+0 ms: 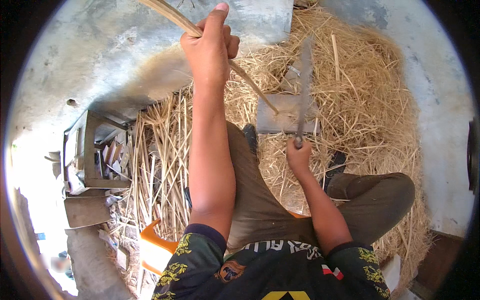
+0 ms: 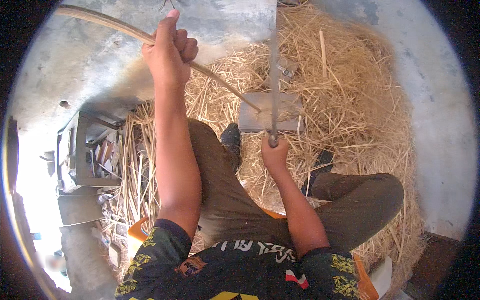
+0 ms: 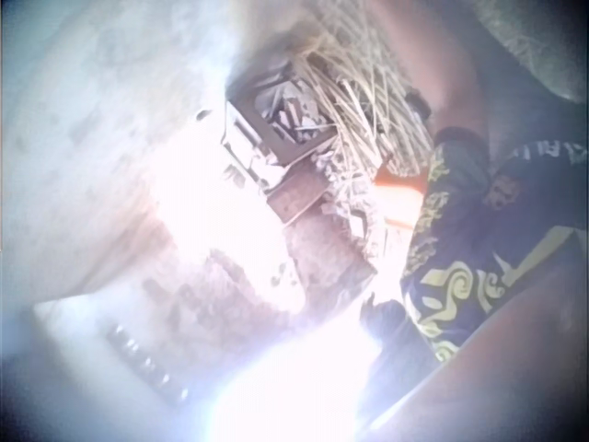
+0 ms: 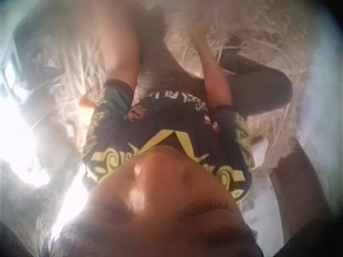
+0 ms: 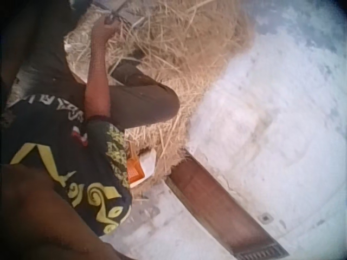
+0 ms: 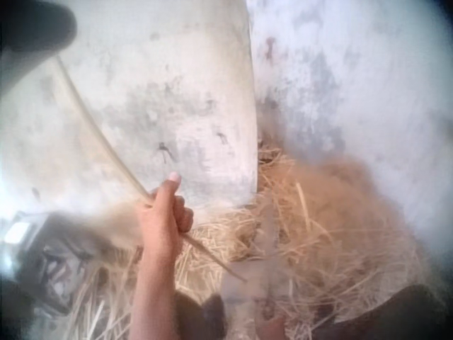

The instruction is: The person sits on a chair and uses a knife to shave a long bamboo stick against a metal block. They repeatedly pull the stick through the blade to remove the outer layer, creating thin shavings that fall onto the straw-covered floor.

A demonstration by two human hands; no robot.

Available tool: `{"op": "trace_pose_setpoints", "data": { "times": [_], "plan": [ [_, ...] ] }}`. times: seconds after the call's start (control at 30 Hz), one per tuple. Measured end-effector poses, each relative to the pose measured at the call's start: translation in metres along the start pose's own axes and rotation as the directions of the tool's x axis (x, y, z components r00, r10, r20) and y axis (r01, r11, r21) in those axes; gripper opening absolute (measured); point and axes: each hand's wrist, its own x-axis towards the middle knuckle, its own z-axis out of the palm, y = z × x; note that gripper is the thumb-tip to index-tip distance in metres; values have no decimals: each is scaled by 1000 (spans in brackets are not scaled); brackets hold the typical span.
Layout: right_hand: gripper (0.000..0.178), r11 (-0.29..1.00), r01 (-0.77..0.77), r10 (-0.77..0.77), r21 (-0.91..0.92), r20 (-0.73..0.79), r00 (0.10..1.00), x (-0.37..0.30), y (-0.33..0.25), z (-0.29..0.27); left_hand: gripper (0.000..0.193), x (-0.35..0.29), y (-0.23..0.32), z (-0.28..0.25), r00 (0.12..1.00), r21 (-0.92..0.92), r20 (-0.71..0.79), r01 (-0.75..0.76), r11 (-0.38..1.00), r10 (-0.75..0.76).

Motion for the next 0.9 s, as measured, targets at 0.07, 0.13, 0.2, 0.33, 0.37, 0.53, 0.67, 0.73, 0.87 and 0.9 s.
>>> {"op": "trace_pose_setpoints", "data": {
  "times": [0.07,0.13,0.2,0.33,0.37,0.53,0.67,0.73,0.87,0.9],
  "plan": [
    [35,931,-219,246,-292,57,968,8,57,16,43,-1,-4,4,999,40,17,-42,998,42],
    [36,924,-133,147,-358,10,989,16,70,12,42,0,-2,4,999,-24,24,-23,999,24],
    [35,925,-61,67,-374,2,998,14,62,10,43,0,-5,0,999,0,28,-30,1000,30],
    [32,969,179,-190,-170,-53,980,-12,-75,-26,28,2,-2,-8,997,15,-66,-40,999,41],
    [32,962,258,-266,-86,-97,959,-18,-86,-27,23,0,-2,-7,997,11,-65,-52,999,52],
    [30,979,164,-174,-120,-87,981,7,50,12,11,-1,-8,6,998,18,-47,-40,999,40],
    [31,912,-131,152,-390,22,988,12,70,-1,31,4,-1,1,998,47,-51,-40,998,43],
    [26,951,-167,209,-262,140,968,12,49,-15,36,5,-4,-3,996,27,-51,-75,997,77],
    [31,989,-36,56,-143,140,989,-8,-10,-19,38,5,-6,-4,995,30,-72,-65,997,67],
    [31,992,62,-52,-112,91,994,-15,-34,-21,41,4,-6,4,995,43,-82,-55,998,58]
  ]
}}
